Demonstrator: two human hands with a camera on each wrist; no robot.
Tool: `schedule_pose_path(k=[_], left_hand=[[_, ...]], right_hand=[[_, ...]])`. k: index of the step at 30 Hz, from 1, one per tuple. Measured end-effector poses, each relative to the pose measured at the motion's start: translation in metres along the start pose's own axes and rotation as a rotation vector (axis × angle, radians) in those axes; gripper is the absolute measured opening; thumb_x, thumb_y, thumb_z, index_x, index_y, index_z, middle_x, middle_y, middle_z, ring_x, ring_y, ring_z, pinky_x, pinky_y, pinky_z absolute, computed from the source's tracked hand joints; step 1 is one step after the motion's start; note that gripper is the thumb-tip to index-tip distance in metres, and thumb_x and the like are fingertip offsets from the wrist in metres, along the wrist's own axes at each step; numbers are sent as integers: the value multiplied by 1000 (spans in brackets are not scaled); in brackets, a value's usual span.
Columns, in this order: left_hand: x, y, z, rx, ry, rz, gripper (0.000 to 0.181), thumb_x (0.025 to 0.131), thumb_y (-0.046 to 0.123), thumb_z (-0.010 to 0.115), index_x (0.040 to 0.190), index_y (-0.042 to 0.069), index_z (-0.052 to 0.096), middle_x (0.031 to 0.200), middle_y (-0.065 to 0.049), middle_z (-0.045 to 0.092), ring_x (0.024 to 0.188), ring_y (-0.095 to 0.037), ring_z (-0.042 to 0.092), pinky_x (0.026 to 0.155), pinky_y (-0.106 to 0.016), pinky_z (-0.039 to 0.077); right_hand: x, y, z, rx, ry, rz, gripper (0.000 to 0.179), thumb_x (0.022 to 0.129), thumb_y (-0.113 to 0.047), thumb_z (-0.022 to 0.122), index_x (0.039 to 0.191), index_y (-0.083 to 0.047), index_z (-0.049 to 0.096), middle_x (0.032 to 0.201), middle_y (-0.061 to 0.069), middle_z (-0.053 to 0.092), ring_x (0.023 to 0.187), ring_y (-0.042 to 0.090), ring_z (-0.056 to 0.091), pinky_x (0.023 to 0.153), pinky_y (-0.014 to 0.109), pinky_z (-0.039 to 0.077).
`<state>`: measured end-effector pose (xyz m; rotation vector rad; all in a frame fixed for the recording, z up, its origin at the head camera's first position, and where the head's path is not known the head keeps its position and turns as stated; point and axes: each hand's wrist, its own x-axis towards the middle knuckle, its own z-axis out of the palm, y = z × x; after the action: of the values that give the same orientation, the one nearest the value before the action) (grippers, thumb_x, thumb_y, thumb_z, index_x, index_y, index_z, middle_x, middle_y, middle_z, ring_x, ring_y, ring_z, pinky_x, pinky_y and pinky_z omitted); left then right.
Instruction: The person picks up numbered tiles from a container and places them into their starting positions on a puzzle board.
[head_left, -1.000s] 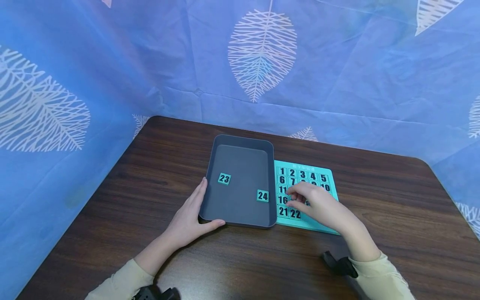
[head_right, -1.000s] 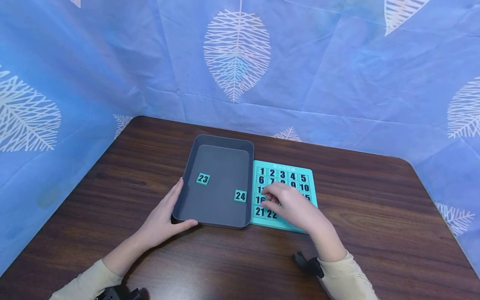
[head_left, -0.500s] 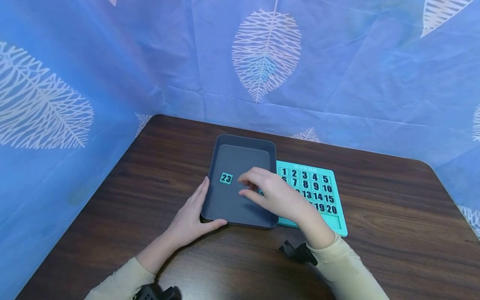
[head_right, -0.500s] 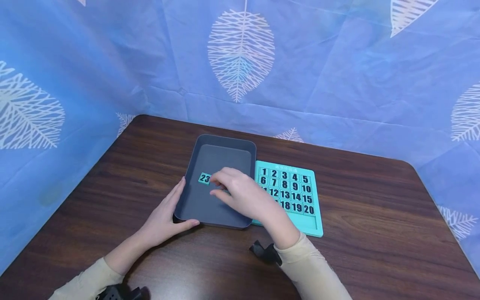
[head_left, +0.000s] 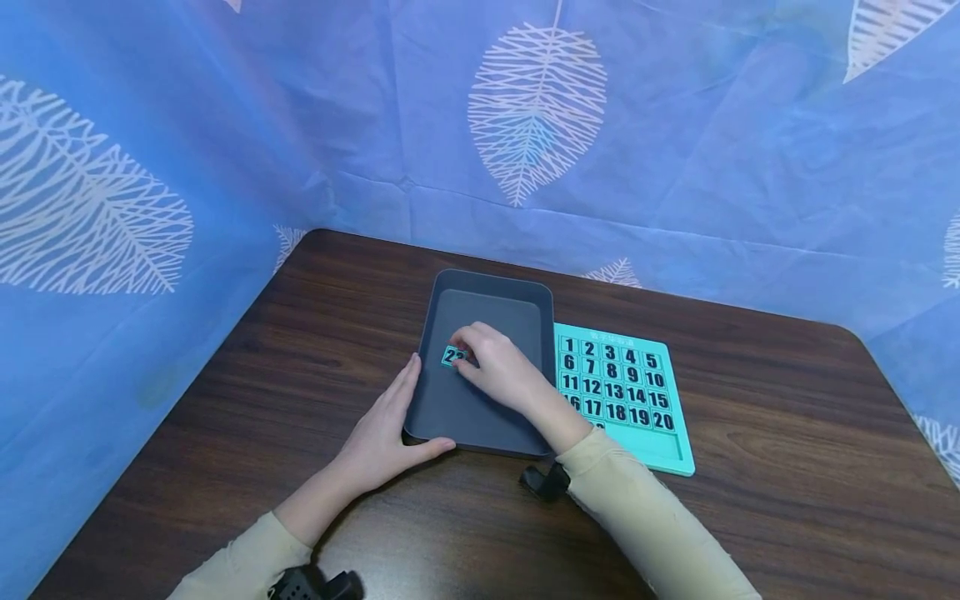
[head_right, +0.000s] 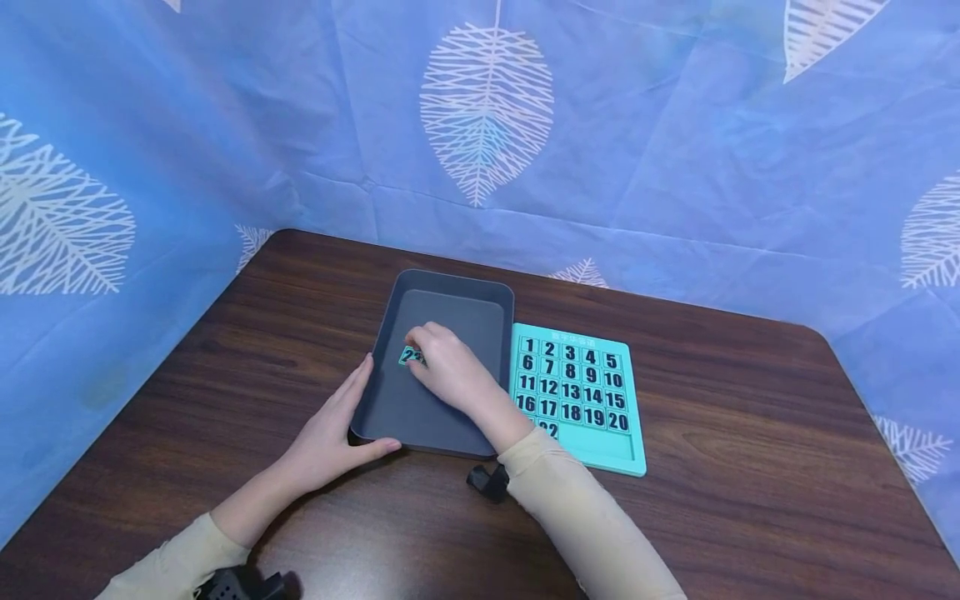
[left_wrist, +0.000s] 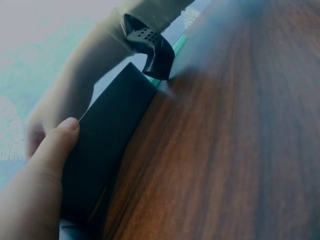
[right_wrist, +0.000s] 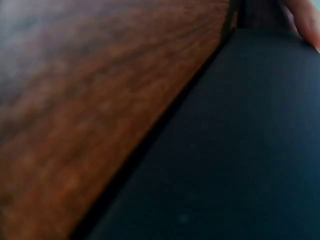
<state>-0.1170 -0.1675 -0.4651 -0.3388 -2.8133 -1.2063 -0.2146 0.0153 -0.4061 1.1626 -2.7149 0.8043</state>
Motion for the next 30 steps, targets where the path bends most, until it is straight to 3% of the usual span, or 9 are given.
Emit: schedule_pose_path(k=[13,22,30], left_hand=[[0,1,-2,-9,-8,-3,111,77,61,69,155,18,2,160,-3,6,143,-24,14,106,-55,28],[0,1,-2,-6,-8,-15,112,77,62,69,155,18,3,160,-2,6,143,-24,13,106,-55,28],[0,2,-1,-11,-11,-24,112,76,61,70,155,20,1,160,-2,6,143,-24,14,106,-56,28]], right_hand=[[7,20,16,-75,-95,50,40,89,-21,70,122,0,61,117,12,60,108,24,56,90,36,47],[8,20,16,-69,-106,33,32,86,-15,72,113,0,66,105,11,61,93,22,57,80,34,48],[-1,12,-1,-85,-51,-38,31,84,-13,72,112,-1,66,106,9,60,99,23,55,84,35,48]])
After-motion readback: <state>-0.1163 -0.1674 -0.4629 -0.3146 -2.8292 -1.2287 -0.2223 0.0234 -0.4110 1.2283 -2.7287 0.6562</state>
